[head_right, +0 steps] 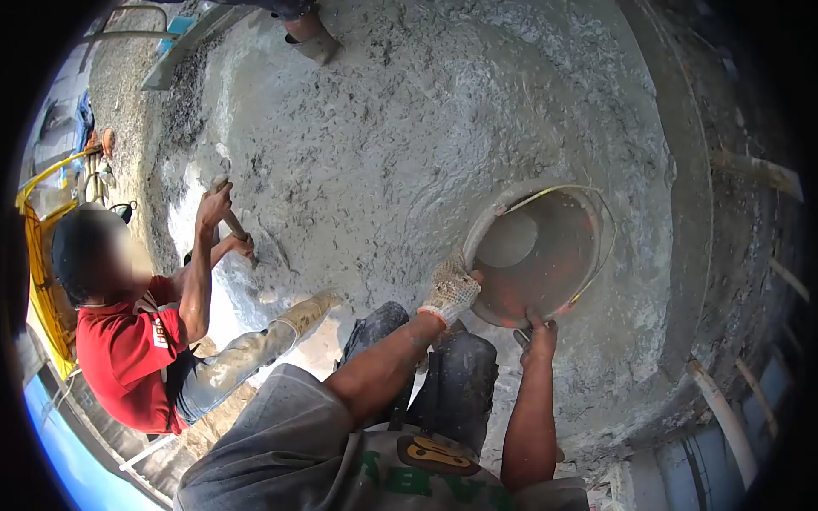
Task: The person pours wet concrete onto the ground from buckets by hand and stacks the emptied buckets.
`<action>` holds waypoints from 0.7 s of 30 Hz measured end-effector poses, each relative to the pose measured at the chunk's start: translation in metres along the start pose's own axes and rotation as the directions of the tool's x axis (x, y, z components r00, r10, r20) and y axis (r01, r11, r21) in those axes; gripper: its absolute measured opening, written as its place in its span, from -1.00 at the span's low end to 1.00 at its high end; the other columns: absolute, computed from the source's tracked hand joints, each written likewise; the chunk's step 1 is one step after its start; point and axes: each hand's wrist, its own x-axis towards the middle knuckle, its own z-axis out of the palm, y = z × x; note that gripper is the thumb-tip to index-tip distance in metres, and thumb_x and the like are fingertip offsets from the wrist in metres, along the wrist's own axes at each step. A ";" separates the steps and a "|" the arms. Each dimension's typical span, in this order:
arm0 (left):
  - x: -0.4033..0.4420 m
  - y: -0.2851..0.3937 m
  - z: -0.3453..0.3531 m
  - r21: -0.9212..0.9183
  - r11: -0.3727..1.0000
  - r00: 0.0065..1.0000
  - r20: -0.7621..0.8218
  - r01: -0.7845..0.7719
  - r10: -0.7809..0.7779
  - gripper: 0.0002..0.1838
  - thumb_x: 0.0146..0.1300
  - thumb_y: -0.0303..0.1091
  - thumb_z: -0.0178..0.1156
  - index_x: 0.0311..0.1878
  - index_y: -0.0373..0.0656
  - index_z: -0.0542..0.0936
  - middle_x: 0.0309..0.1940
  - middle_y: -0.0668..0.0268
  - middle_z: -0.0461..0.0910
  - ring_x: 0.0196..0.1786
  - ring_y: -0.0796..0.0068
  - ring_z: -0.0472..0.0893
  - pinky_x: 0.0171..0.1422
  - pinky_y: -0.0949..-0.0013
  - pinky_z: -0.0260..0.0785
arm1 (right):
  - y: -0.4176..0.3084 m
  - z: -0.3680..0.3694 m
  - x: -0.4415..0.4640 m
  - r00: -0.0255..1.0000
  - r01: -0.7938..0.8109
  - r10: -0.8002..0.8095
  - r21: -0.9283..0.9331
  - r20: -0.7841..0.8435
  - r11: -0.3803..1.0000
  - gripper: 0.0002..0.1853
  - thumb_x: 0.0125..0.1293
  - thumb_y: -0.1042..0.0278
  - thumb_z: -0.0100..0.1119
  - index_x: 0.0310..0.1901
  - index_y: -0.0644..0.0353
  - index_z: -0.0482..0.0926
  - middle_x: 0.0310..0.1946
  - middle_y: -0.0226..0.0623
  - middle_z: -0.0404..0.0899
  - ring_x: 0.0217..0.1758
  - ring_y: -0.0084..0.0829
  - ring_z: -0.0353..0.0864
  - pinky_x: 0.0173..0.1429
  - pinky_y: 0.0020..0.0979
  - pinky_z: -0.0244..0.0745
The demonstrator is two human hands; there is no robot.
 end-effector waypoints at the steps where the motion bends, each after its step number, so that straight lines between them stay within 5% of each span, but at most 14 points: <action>1: 0.006 -0.003 -0.012 -0.041 0.999 1.000 -0.019 0.001 -0.001 -0.42 -0.01 -0.26 0.19 0.09 -0.34 0.39 -0.17 -0.16 0.55 -0.10 -0.19 0.54 0.00 -0.01 0.38 | -0.021 0.002 0.014 0.980 0.127 -0.150 -0.165 -0.131 0.978 -0.11 0.04 0.25 0.30 0.36 0.24 0.02 0.18 -0.03 0.32 0.15 -0.16 0.43 0.18 -0.18 0.36; 2: 0.007 -0.013 -0.027 -0.066 0.998 0.999 -0.038 -0.018 0.015 -0.50 -0.03 -0.25 0.20 -0.01 -0.33 0.45 -0.23 -0.15 0.56 -0.12 -0.17 0.55 -0.02 0.00 0.39 | -0.038 0.005 0.029 0.922 0.216 -0.303 -0.332 -0.239 0.918 0.01 0.02 0.26 0.33 0.42 0.24 -0.13 0.23 0.02 0.26 0.21 -0.11 0.38 0.24 -0.21 0.30; 4: -0.005 -0.040 -0.049 -0.127 0.992 0.997 -0.072 0.004 -0.014 -0.58 -0.04 -0.25 0.20 -0.12 -0.32 0.51 -0.28 -0.14 0.57 -0.14 -0.15 0.57 -0.04 0.01 0.39 | -0.087 0.024 0.059 0.771 0.539 -0.636 -0.541 0.009 0.645 0.07 0.02 0.28 0.31 0.46 0.16 -0.23 0.28 0.09 0.21 0.26 -0.10 0.32 0.27 -0.28 0.26; 6: -0.008 -0.072 -0.073 -0.092 0.993 0.986 -0.142 0.070 -0.083 -0.62 -0.05 -0.25 0.19 -0.16 -0.29 0.53 -0.34 -0.11 0.57 -0.20 -0.15 0.56 -0.09 0.00 0.38 | -0.141 0.083 0.042 0.790 0.612 -0.551 -0.394 0.269 0.685 -0.02 0.02 0.31 0.30 0.44 0.14 -0.08 0.19 0.09 0.33 0.20 -0.17 0.39 0.25 -0.30 0.28; 9: -0.036 -0.108 -0.105 -0.183 0.971 0.965 -0.186 0.153 -0.187 -0.63 -0.03 -0.26 0.17 -0.17 -0.29 0.52 -0.35 -0.10 0.56 -0.22 -0.15 0.56 -0.11 -0.01 0.38 | -0.159 0.159 0.021 0.750 0.661 -0.486 -0.509 0.448 0.551 -0.18 0.03 0.29 0.30 0.37 0.11 0.18 0.06 0.01 0.49 0.10 -0.22 0.49 0.18 -0.32 0.33; 11: -0.042 -0.139 -0.107 -0.192 0.964 0.942 -0.245 0.183 -0.228 -0.63 -0.04 -0.29 0.17 -0.15 -0.28 0.52 -0.36 -0.10 0.56 -0.22 -0.14 0.56 -0.12 0.00 0.38 | -0.152 0.208 0.020 0.666 0.710 -0.515 -0.670 0.539 0.216 -0.33 0.03 0.27 0.32 0.25 0.07 0.38 -0.06 -0.05 0.57 -0.02 -0.26 0.56 0.11 -0.33 0.40; 13: -0.039 -0.165 -0.102 -0.221 0.945 0.907 -0.293 0.242 -0.301 -0.63 -0.04 -0.31 0.17 -0.14 -0.28 0.52 -0.36 -0.11 0.56 -0.22 -0.14 0.56 -0.14 0.00 0.38 | -0.131 0.245 0.032 0.738 0.674 -0.257 -0.658 0.625 0.336 -0.36 0.02 0.25 0.33 0.21 0.05 0.42 -0.07 -0.03 0.57 -0.03 -0.25 0.57 0.06 -0.31 0.43; 16: -0.041 -0.180 -0.075 -0.343 0.913 0.880 -0.334 0.221 -0.339 -0.61 -0.05 -0.34 0.16 -0.09 -0.27 0.51 -0.37 -0.11 0.55 -0.24 -0.14 0.56 -0.15 0.01 0.38 | -0.077 0.278 0.044 0.618 0.786 -0.111 -0.613 0.778 0.080 -0.38 0.01 0.23 0.33 0.18 0.13 0.44 -0.10 0.05 0.57 0.00 -0.18 0.57 0.09 -0.29 0.42; 18: -0.047 -0.189 -0.057 -0.272 0.899 0.796 -0.423 0.344 -0.433 -0.43 -0.07 -0.38 0.15 0.14 -0.18 0.48 -0.27 -0.11 0.58 -0.16 -0.12 0.57 -0.07 0.04 0.41 | -0.049 0.279 0.062 0.201 0.741 -0.423 -0.420 0.883 -0.524 -0.40 0.02 0.16 0.33 0.11 0.23 0.47 -0.11 0.04 0.59 0.04 -0.12 0.57 0.12 -0.27 0.41; 19: -0.056 -0.185 -0.052 -0.357 0.844 0.746 -0.409 0.400 -0.526 -0.42 -0.08 -0.37 0.15 0.14 -0.12 0.49 -0.25 -0.10 0.58 -0.15 -0.12 0.57 -0.07 0.05 0.41 | -0.039 0.276 0.085 0.200 0.744 -0.378 -0.392 0.904 -0.541 -0.40 0.02 0.16 0.33 0.11 0.23 0.47 -0.11 0.04 0.59 0.04 -0.12 0.57 0.12 -0.27 0.41; 21: -0.081 -0.184 -0.040 -0.381 0.802 0.700 -0.400 0.459 -0.591 -0.42 -0.08 -0.39 0.15 0.15 -0.11 0.48 -0.26 -0.09 0.58 -0.15 -0.12 0.57 -0.07 0.05 0.41 | -0.021 0.269 0.129 0.390 0.828 -0.177 -0.428 0.904 -0.362 -0.44 0.03 0.16 0.32 0.05 0.30 0.49 -0.14 -0.02 0.61 0.02 -0.14 0.58 0.11 -0.27 0.42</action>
